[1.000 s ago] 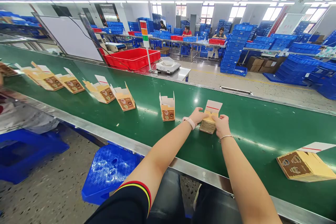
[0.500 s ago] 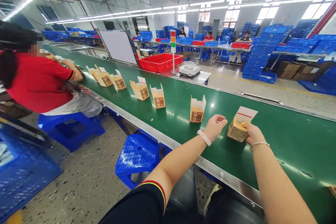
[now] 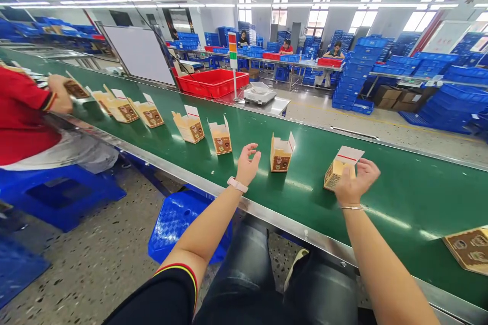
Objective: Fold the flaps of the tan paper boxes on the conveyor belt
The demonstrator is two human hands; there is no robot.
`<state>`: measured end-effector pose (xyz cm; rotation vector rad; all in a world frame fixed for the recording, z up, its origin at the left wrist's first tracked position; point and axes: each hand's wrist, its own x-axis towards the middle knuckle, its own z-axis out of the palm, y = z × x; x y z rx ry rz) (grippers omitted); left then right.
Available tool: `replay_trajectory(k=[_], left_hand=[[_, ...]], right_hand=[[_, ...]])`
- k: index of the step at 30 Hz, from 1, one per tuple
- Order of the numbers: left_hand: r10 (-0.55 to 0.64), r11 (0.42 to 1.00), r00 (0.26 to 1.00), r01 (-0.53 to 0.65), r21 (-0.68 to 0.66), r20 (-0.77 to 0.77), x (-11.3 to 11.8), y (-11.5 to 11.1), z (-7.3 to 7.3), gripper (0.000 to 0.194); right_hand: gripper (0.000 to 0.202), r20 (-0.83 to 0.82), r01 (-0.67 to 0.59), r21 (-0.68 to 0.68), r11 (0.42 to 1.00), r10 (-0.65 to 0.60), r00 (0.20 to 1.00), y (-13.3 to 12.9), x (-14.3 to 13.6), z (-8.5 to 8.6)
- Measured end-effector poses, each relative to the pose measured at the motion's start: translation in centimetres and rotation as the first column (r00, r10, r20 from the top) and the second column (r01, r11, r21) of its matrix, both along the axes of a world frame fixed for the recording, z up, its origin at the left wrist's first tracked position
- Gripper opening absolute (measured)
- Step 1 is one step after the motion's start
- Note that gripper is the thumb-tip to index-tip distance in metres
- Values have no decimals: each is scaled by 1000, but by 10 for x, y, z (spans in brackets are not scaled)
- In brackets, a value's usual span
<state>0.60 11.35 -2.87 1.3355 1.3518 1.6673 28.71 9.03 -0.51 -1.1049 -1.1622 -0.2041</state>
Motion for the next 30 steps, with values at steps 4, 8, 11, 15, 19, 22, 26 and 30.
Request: replay_trajectory(k=[4, 8, 11, 15, 19, 22, 26, 30], left_hand=[[-162, 983, 932, 180, 25, -324, 17, 16, -8, 55], [-244, 962, 864, 272, 1, -440, 32, 30, -10, 70], [-301, 948, 889, 319, -5, -344, 37, 43, -10, 84], [-514, 858, 845, 506, -90, -147, 43, 52, -11, 90], [-520, 853, 842, 521, -32, -145, 52, 39, -13, 61], [-463, 866, 844, 496, 66, -272, 61, 24, -12, 42], [-515, 831, 811, 552, 69, -278, 82, 11, -8, 11], [-391, 914, 911, 401, -63, 134, 102, 10, -4, 21]], right_hand=[[39, 171, -315, -329, 890, 384, 907, 14, -30, -19], [61, 164, -384, -499, 777, 519, 839, 40, -38, -30], [61, 339, -290, -410, 865, 440, 832, 39, -47, -37], [52, 571, -183, -350, 919, 364, 736, 14, -69, -56], [56, 537, -142, -367, 919, 334, 775, 4, -71, -66], [34, 419, -295, -366, 883, 440, 794, 10, -57, -58], [28, 164, -432, -338, 836, 504, 848, 12, -54, -47], [28, -219, -235, -354, 905, 164, 962, 7, -65, -47]])
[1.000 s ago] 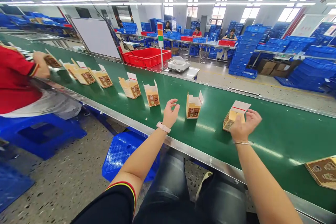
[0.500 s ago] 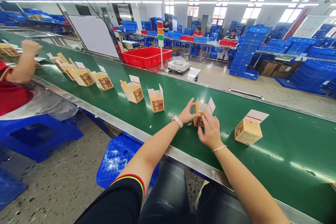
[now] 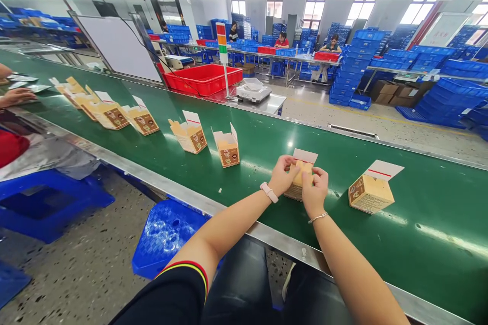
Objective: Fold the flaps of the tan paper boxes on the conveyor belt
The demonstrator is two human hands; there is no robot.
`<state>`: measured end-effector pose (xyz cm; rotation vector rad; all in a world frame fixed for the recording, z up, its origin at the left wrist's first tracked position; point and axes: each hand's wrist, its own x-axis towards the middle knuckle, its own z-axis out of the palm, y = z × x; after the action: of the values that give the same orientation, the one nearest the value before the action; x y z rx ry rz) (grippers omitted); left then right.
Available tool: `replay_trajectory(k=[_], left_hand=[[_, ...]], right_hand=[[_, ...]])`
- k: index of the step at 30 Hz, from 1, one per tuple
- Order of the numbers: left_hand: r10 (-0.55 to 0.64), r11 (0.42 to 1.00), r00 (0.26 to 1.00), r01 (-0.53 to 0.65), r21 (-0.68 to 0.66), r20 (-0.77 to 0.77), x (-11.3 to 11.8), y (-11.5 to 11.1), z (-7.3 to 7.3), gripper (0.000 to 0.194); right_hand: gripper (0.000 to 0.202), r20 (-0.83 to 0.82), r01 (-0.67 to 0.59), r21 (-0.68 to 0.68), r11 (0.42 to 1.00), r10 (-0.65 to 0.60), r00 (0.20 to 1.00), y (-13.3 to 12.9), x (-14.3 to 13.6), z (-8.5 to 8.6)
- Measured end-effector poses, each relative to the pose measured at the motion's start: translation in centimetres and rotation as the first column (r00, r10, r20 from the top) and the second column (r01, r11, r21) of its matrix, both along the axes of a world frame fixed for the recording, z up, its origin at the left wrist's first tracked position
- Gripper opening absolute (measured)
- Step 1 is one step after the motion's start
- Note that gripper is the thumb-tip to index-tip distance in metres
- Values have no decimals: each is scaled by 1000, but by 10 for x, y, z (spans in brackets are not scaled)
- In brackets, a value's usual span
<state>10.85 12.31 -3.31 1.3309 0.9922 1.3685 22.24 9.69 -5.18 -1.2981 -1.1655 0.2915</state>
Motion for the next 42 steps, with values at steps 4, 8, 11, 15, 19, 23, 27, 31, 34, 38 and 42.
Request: replay_trajectory(k=[4, 8, 11, 15, 19, 23, 27, 31, 34, 38, 42], left_hand=[[-76, 922, 993, 104, -373, 90, 7, 6, 8, 62], [-215, 844, 974, 219, -490, 66, 15, 14, 15, 49], [-187, 859, 982, 180, -480, 33, 24, 12, 20, 41], [62, 995, 992, -70, -67, -112, 17, -19, 23, 18], [84, 841, 978, 33, 539, -191, -13, -82, 12, 12], [62, 728, 965, 130, 673, -254, -32, -124, -5, 16], [131, 713, 938, 136, 688, -321, -26, -108, -11, 15], [412, 546, 834, 96, 832, -367, -10, -58, -17, 44], [564, 416, 761, 72, 906, -320, -1, -32, -32, 55], [597, 424, 740, 37, 905, -310, 2, -24, -54, 63], [522, 481, 759, 114, 870, -388, 0, -31, -64, 65]], right_hand=[[36, -417, -64, -380, 923, -110, 902, 0, 2, 8], [41, -538, -256, -493, 832, -60, 841, 5, 10, 27], [37, -514, -220, -515, 828, -94, 852, 4, 14, 36], [29, -379, 48, -254, 966, -145, 914, -34, 15, 40], [19, -178, -274, 181, 945, 305, 935, -120, 12, 39], [34, -164, -651, -34, 758, 638, 752, -175, 14, 31], [37, -193, -555, -206, 806, 523, 831, -139, 12, 30], [29, 47, -400, -237, 885, 422, 905, -60, 4, 32], [20, 247, -320, -197, 927, 363, 898, -17, 0, 25], [14, 384, -323, -97, 941, 335, 860, -1, -3, 3], [16, 441, -325, -39, 945, 308, 843, -9, -3, -13]])
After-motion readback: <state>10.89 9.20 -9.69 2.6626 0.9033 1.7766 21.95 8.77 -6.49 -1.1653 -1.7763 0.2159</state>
